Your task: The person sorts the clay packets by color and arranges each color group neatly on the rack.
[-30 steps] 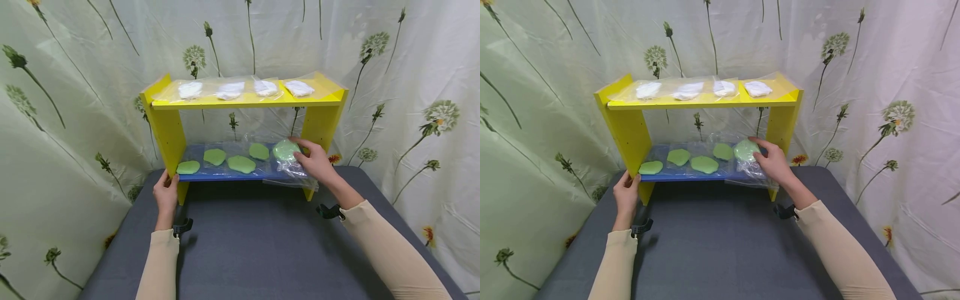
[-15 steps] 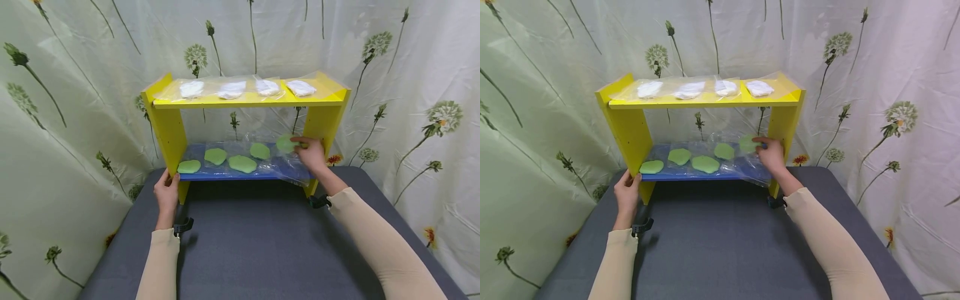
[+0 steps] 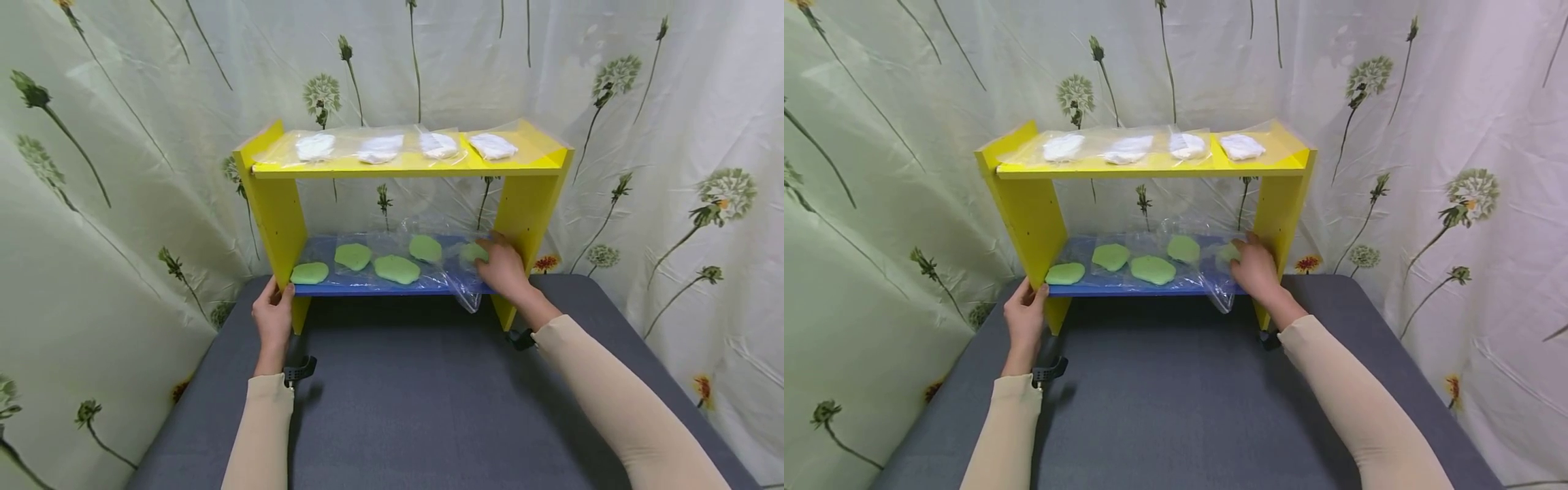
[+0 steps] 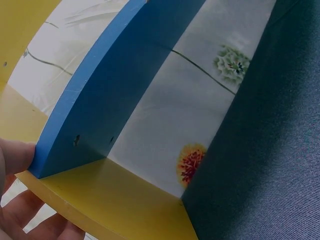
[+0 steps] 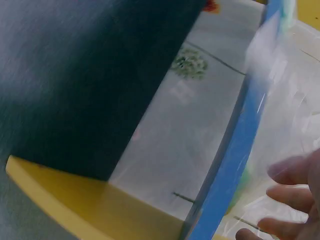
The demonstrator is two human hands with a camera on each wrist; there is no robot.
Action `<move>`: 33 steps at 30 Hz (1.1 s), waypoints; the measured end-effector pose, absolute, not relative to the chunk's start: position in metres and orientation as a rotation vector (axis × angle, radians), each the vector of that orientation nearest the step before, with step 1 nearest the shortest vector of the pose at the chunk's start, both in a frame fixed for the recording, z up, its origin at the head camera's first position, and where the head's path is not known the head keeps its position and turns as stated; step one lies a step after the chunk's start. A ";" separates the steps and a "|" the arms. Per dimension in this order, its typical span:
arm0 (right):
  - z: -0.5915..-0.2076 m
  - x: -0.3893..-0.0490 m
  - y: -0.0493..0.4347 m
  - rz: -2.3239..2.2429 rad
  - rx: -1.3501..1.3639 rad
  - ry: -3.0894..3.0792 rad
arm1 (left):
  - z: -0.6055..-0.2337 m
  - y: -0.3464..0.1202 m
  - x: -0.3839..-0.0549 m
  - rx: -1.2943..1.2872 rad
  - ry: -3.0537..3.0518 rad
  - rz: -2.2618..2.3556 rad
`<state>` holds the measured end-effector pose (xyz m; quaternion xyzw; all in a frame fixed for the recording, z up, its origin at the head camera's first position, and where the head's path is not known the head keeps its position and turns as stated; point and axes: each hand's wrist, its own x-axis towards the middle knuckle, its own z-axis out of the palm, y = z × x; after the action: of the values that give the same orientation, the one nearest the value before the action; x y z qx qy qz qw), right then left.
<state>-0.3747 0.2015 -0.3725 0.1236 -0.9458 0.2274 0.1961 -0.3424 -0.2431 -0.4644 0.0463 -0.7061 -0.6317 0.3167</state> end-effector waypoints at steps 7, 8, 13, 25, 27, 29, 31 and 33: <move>-0.379 -0.364 0.205 0.454 0.504 -2.784 | -0.464 -0.242 -0.342 0.120 -1.864 -1.663; -0.380 -0.363 0.206 0.421 0.514 -2.801 | -0.464 -0.242 -0.342 0.114 -1.859 -1.668; -0.385 -0.363 0.205 0.222 0.565 -2.837 | -0.463 -0.242 -0.341 0.113 -1.846 -1.680; -0.385 -0.356 0.194 0.097 0.461 -2.850 | -0.464 -0.242 -0.343 0.112 -1.864 -1.668; -0.386 -0.356 0.195 0.109 0.454 -2.847 | -0.463 -0.241 -0.343 0.110 -1.864 -1.672; -0.386 -0.355 0.195 0.131 0.455 -2.855 | -0.463 -0.241 -0.343 0.111 -1.857 -1.680; -0.387 -0.355 0.195 0.157 0.469 -2.868 | -0.464 -0.241 -0.342 0.124 -1.856 -1.680; -0.387 -0.355 0.195 0.177 0.490 -2.879 | -0.464 -0.242 -0.341 0.134 -1.852 -1.678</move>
<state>-0.3553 0.1953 -0.3869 0.1664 -0.9783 0.0602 0.1079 -0.3410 -0.2419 -0.4640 0.0508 -0.7026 -0.6366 0.3137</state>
